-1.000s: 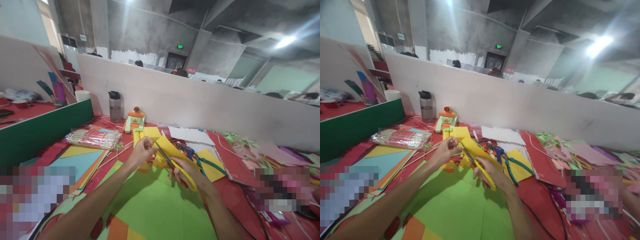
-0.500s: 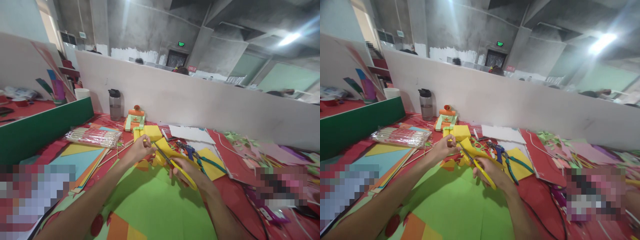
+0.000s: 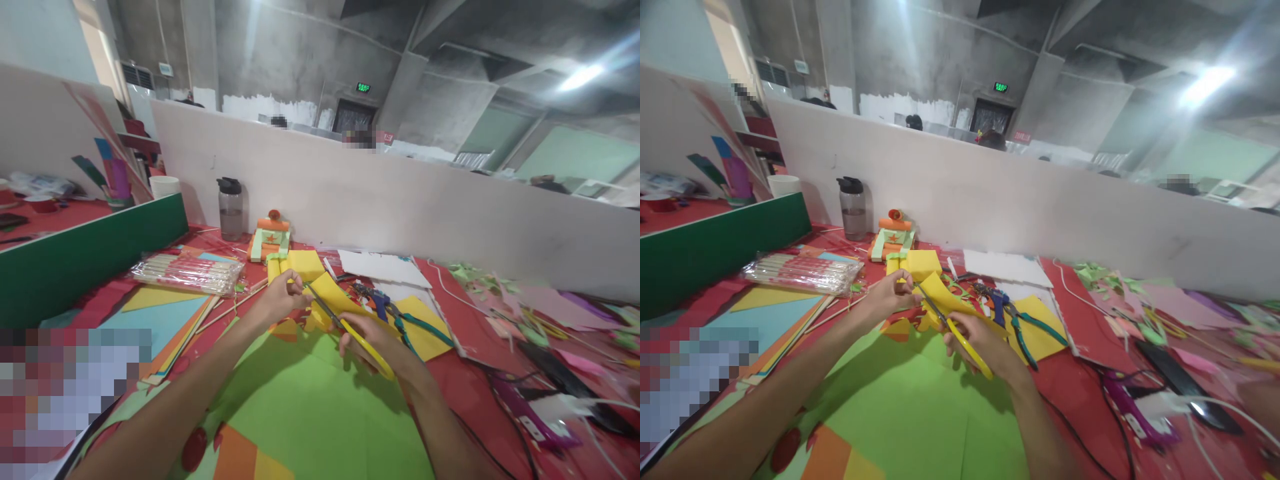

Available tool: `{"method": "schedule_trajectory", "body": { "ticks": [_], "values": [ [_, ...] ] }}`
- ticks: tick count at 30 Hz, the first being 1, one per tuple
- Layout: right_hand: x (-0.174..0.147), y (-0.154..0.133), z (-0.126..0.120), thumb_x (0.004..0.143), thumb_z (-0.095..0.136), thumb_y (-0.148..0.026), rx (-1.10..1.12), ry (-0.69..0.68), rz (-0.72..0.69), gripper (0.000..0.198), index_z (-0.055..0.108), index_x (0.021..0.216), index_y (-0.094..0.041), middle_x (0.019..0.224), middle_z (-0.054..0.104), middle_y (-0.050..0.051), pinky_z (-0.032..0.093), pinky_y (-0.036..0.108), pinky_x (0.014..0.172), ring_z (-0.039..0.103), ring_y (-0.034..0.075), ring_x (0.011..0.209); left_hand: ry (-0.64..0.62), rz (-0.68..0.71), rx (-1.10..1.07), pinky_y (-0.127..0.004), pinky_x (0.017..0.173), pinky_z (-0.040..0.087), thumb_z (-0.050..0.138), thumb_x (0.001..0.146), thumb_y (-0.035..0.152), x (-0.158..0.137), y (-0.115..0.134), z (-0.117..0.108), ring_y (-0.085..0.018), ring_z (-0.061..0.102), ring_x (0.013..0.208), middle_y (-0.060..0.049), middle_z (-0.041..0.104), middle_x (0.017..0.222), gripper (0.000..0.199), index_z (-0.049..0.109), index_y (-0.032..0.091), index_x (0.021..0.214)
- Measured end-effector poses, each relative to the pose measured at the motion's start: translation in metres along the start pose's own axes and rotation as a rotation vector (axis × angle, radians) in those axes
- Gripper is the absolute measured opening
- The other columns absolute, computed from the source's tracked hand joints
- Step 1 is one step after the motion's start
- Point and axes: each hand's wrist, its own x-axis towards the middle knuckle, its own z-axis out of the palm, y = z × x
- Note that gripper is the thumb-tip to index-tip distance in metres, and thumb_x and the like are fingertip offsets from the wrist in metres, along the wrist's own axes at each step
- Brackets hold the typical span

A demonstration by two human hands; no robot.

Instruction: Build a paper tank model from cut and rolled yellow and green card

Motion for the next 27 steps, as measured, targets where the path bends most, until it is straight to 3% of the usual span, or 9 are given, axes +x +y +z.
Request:
{"method": "schedule_trajectory", "body": {
  "ticks": [8, 19, 27],
  "values": [
    [0.0012, 0.0069, -0.0023, 0.085, 0.061, -0.057, -0.035, -0.019, -0.037, 0.048, 0.058, 0.111, -0.017, 0.077, 0.066, 0.000, 0.036, 0.013, 0.031, 0.040, 0.003, 0.035, -0.002, 0.001, -0.030, -0.024, 0.063, 0.044, 0.083, 0.065, 0.032, -0.0008, 0.0016, 0.0002, -0.014, 0.065, 0.065, 0.005, 0.063, 0.066, 0.045, 0.044, 0.020, 0.084],
    [-0.0033, 0.0038, -0.0025, 0.077, 0.062, -0.069, -0.030, -0.050, -0.056, 0.062, 0.058, 0.110, -0.016, 0.081, 0.064, 0.002, 0.035, 0.017, 0.036, 0.036, 0.003, 0.041, -0.018, -0.014, -0.057, -0.023, 0.059, 0.046, 0.085, 0.064, 0.027, -0.0027, 0.0077, -0.0007, -0.012, 0.064, 0.060, 0.008, 0.058, 0.060, 0.047, 0.042, 0.020, 0.083],
    [-0.0013, 0.0103, -0.0046, 0.079, 0.061, -0.068, -0.024, -0.069, -0.071, 0.061, 0.059, 0.114, -0.017, 0.083, 0.064, 0.002, 0.036, 0.017, 0.038, 0.038, 0.004, 0.043, -0.032, -0.004, -0.029, -0.023, 0.057, 0.047, 0.085, 0.065, 0.028, -0.0014, 0.0052, -0.0017, -0.012, 0.064, 0.059, 0.008, 0.060, 0.060, 0.048, 0.041, 0.021, 0.083]
  ]
}}
